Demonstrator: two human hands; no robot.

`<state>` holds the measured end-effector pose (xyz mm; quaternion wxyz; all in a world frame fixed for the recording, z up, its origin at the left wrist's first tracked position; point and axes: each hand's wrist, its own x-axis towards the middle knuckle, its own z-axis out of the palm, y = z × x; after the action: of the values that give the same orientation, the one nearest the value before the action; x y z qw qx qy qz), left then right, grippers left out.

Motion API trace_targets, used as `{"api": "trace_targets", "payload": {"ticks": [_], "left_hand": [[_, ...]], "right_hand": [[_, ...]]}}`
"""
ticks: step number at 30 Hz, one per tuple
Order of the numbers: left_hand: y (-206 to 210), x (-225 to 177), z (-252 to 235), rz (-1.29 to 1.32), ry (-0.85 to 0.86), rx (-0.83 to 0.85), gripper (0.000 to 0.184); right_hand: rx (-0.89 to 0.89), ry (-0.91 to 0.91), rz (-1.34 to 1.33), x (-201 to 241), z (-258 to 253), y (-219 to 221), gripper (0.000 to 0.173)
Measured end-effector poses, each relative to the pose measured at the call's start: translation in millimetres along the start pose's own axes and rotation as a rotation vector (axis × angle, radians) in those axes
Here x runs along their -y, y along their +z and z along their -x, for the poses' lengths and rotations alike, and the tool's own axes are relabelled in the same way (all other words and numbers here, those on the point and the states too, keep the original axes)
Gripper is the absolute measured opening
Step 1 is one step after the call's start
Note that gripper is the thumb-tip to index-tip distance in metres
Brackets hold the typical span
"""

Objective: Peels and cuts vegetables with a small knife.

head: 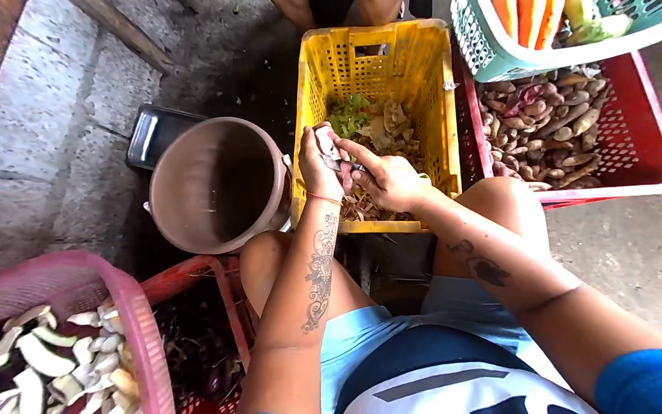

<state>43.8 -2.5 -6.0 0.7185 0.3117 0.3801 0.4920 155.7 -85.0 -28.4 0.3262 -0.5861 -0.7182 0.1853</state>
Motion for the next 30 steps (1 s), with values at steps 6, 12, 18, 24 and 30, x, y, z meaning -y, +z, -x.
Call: {"api": "trace_targets", "payload": {"ticks": [6, 12, 18, 24, 30], "left_hand": [[3, 8, 3, -0.022, 0.084, -0.013, 0.043], [0, 12, -1, -0.07, -0.001, 0.104, 0.047], [-3, 4, -10, 0.019, -0.065, 0.097, 0.048], [-3, 6, -12, 0.094, 0.008, 0.054, 0.047], [0, 5, -8, 0.031, 0.085, 0.013, 0.047]], "right_hand": [[-0.032, 0.059, -0.047, 0, -5, -1, 0.048], [-0.072, 0.16, -0.588, -11, -10, -11, 0.041], [0.028, 0.095, -0.325, -11, -4, -18, 0.055], [0.08, 0.013, -0.106, -2, -1, -11, 0.061], [0.085, 0.067, -0.063, 5, -1, -7, 0.058]]}}
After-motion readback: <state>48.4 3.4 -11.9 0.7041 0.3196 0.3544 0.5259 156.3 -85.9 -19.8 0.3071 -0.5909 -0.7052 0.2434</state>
